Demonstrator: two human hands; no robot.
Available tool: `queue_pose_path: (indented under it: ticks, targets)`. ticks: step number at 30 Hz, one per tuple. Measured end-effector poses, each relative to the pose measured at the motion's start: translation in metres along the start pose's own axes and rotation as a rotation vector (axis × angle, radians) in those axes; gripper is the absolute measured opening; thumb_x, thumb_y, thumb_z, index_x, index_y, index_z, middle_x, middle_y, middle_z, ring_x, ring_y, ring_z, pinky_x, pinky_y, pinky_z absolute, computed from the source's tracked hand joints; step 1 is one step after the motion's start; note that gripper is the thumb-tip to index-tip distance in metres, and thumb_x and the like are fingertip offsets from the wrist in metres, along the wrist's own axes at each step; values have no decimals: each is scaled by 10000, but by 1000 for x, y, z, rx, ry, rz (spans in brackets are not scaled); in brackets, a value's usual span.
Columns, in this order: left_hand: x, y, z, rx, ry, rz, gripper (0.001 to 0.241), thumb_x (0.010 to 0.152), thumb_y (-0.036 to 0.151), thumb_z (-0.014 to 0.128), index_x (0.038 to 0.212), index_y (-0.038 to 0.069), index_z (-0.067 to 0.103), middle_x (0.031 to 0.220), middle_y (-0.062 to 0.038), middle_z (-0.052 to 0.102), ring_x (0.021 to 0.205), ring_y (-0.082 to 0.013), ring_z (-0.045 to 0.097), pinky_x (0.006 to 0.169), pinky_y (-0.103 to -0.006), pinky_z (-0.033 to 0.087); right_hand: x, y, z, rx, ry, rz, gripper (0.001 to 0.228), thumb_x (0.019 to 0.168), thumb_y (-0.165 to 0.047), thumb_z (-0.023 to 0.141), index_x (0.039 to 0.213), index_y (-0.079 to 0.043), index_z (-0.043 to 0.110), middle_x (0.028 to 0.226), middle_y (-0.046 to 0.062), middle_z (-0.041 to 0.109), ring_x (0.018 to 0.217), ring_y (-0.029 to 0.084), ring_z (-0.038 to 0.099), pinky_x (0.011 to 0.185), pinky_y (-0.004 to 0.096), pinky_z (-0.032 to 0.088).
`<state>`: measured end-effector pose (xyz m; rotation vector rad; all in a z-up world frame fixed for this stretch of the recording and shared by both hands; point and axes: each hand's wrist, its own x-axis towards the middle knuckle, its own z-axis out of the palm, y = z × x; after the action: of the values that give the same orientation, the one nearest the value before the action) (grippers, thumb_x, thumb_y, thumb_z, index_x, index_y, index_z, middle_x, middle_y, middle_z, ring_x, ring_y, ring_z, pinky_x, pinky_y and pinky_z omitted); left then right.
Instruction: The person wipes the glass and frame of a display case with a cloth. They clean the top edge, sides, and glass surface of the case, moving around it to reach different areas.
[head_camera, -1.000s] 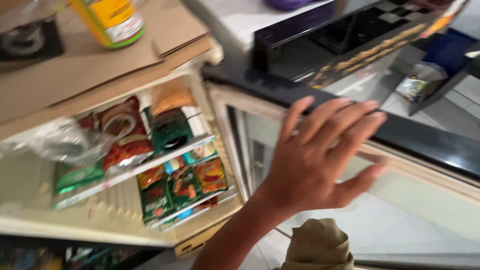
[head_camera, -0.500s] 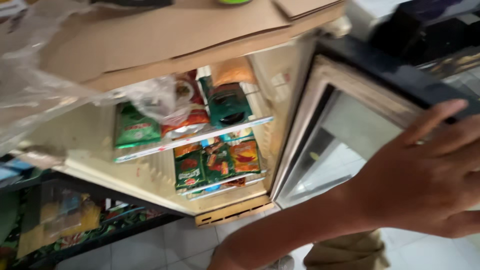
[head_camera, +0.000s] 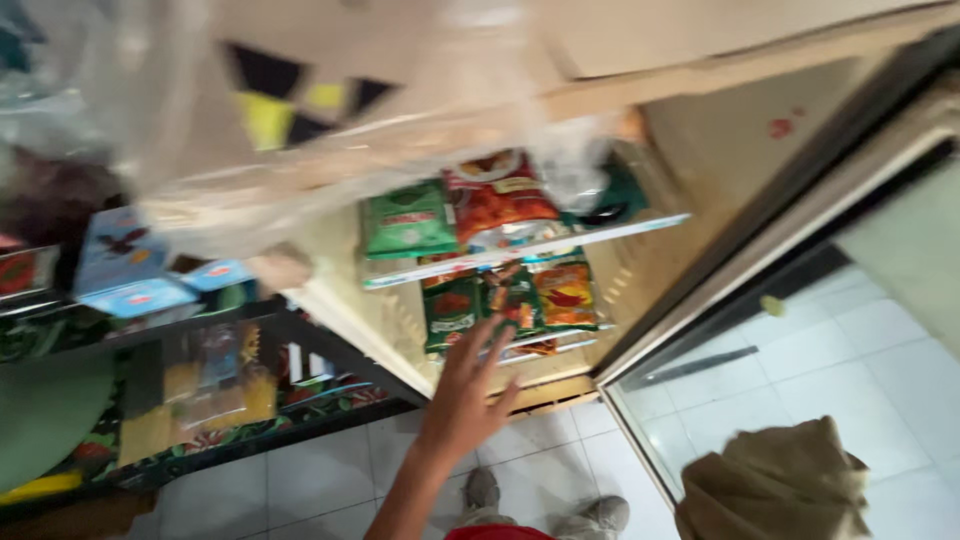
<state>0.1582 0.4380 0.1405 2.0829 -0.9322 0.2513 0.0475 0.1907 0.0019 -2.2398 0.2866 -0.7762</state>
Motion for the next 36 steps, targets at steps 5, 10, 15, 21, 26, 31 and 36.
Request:
queue_pose_path:
  ticks: [5, 10, 15, 21, 26, 31, 36]
  targets:
    - [-36, -52, -61, 62, 155, -77, 530, 962, 196, 705, 1439, 35, 537, 1552, -154, 465, 1392, -377, 501, 1118, -467, 434, -24, -57, 57, 24, -229, -37, 185, 808, -158, 743, 949, -53, 686, 851, 52, 651, 772, 200, 591, 702, 343, 484]
    - [-62, -55, -90, -30, 291, -105, 466, 962, 176, 692, 1387, 23, 577, 1501, -167, 543, 1378, -364, 543, 1129, -456, 446, -14, -138, 75, 95, -365, -144, 155, 801, -147, 749, 919, -58, 701, 820, 47, 655, 744, 197, 592, 684, 337, 485]
    - [-81, -42, -108, -143, 411, -143, 418, 960, 116, 677, 1347, -5, 580, 1457, -199, 573, 1360, -357, 563, 1117, -438, 455, 34, -229, 101, 284, -366, -323, 126, 794, -136, 756, 889, -63, 715, 788, 43, 660, 715, 193, 594, 666, 331, 485]
    - [-78, -33, -110, -112, 647, -74, 367, 953, 26, 666, 1311, -10, 593, 1396, -206, 616, 1283, -349, 634, 1085, -422, 508, 103, -277, 167, 698, -274, -494, 188, 860, -158, 676, 1002, -35, 680, 925, 64, 674, 839, 214, 645, 769, 341, 532]
    - [-78, -20, -107, -43, 775, -66, 304, 950, 10, 640, 1252, -14, 613, 1355, -211, 630, 1214, -339, 678, 1029, -393, 568, 94, -263, 242, 1242, -423, -167, 205, 969, -191, 591, 1104, -43, 635, 947, 56, 693, 841, 168, 694, 734, 333, 605]
    - [-60, -20, -122, 182, 932, -110, 273, 997, 88, 614, 1253, -7, 617, 1344, -185, 659, 1237, -357, 666, 1084, -417, 536, 65, -216, 242, 1082, -584, -12, 272, 1044, -166, 605, 1276, -25, 618, 1099, 74, 700, 984, 170, 690, 850, 319, 585]
    - [31, -25, -166, 386, 994, 2, 550, 992, 177, 652, 1465, -31, 465, 1530, -263, 503, 1418, -434, 488, 1223, -508, 386, 135, -246, 242, 990, -474, -361, 455, 1075, -259, 583, 1478, -64, 505, 1431, 59, 586, 1308, 179, 585, 1151, 333, 465]
